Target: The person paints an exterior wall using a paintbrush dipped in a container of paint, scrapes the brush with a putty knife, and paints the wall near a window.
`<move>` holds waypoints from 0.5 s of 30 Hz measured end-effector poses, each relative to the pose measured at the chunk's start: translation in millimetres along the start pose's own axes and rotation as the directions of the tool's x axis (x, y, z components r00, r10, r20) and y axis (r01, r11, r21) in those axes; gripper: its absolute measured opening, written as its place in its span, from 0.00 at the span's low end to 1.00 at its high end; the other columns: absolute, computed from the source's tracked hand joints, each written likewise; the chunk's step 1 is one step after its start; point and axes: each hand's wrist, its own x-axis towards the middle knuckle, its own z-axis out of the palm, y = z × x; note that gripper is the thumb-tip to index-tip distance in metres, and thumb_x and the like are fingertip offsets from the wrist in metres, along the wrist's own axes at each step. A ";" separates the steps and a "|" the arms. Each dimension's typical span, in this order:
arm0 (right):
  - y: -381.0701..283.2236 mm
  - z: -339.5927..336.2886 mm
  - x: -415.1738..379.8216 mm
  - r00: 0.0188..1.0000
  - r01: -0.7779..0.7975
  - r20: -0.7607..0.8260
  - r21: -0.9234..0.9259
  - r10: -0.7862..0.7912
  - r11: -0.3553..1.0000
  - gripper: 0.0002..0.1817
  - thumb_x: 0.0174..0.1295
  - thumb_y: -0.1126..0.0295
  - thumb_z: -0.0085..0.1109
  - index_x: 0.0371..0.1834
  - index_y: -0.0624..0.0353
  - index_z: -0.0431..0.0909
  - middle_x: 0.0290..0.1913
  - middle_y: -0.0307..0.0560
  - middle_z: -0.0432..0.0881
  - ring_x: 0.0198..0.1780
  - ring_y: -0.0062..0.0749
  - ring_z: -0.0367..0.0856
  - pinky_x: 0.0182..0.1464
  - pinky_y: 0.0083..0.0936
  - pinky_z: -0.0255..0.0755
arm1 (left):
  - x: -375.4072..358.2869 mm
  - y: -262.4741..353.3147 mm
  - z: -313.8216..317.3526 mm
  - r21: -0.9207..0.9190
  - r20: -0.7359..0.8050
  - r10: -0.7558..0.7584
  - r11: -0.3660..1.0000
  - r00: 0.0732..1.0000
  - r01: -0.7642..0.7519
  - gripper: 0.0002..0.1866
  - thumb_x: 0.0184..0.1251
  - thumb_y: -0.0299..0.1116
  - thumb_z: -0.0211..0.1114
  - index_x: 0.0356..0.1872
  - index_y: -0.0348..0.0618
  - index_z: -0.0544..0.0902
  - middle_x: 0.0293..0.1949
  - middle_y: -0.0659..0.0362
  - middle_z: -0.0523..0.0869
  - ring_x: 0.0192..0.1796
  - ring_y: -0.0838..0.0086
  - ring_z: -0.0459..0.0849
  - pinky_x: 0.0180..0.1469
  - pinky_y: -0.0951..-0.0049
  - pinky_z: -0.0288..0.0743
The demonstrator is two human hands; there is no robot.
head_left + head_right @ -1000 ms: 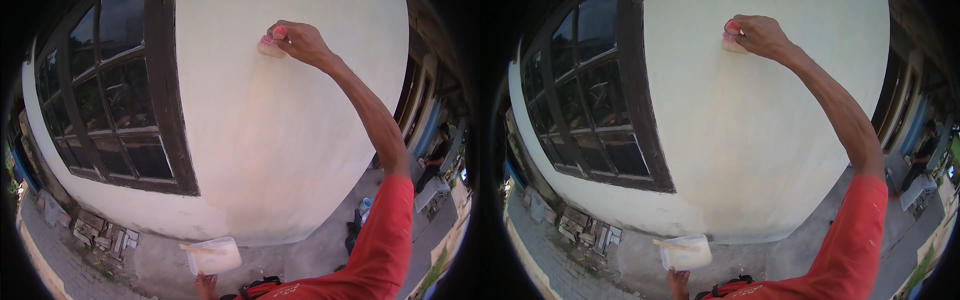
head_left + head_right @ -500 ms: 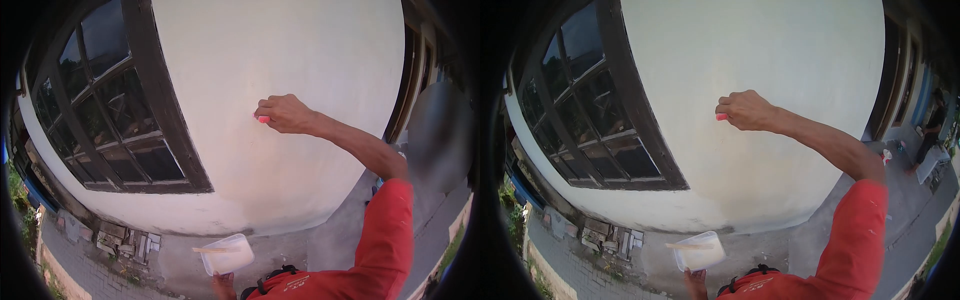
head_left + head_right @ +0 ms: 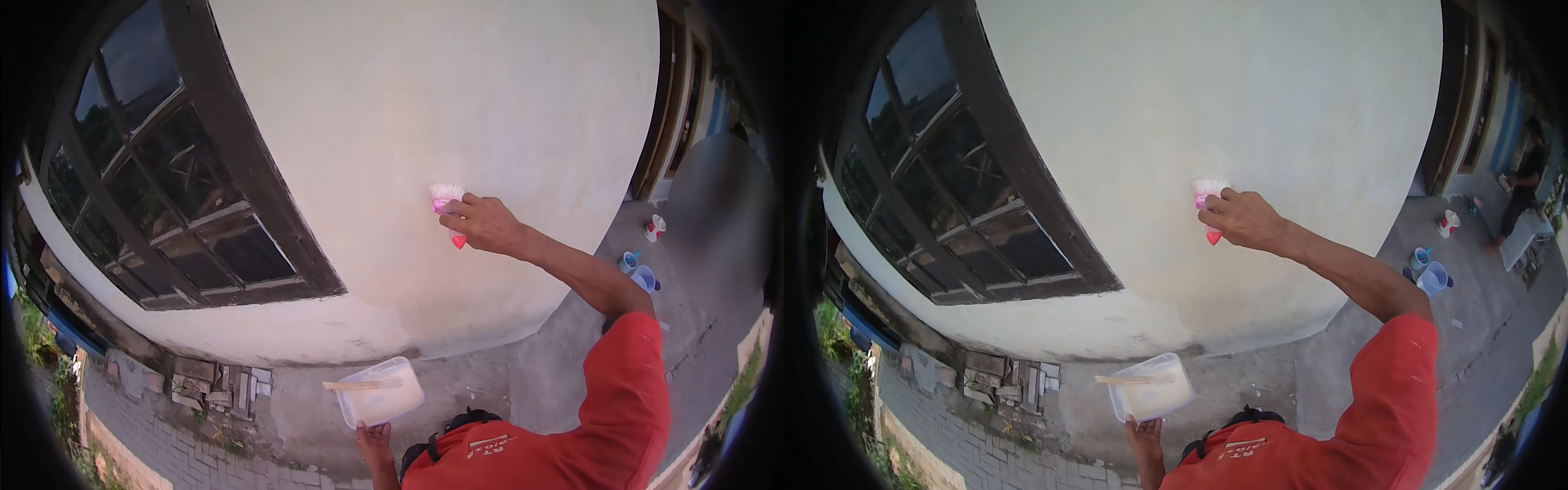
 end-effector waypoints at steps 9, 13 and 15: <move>115.1 -105.4 70.1 0.853 -0.235 -0.514 -0.234 0.084 0.943 0.24 0.47 0.81 0.71 0.47 0.46 0.81 0.41 0.28 0.80 0.36 0.26 0.77 0.24 0.24 0.73 | -1.2 0.4 0.5 0.010 0.035 0.001 1.000 0.999 -0.001 0.31 0.76 0.54 0.58 0.68 0.42 0.69 0.59 0.48 0.81 0.59 0.57 0.83 0.63 0.53 0.77; 56.0 -52.3 19.6 0.973 -0.038 -0.232 -0.189 -0.007 0.981 0.16 0.55 0.76 0.69 0.45 0.45 0.81 0.47 0.29 0.80 0.39 0.28 0.79 0.27 0.24 0.75 | 2.8 -4.9 3.7 0.048 0.044 -0.037 0.998 0.998 0.035 0.36 0.75 0.57 0.58 0.72 0.41 0.64 0.68 0.49 0.75 0.64 0.54 0.79 0.65 0.53 0.75; 27.0 -25.0 -18.8 0.999 -0.016 0.034 0.030 0.015 0.999 0.11 0.60 0.75 0.66 0.44 0.47 0.82 0.46 0.29 0.80 0.40 0.27 0.80 0.27 0.25 0.75 | -1.0 -9.6 -5.4 0.057 0.050 -0.066 0.996 0.997 0.063 0.39 0.72 0.60 0.61 0.73 0.43 0.63 0.66 0.47 0.73 0.64 0.54 0.78 0.68 0.52 0.73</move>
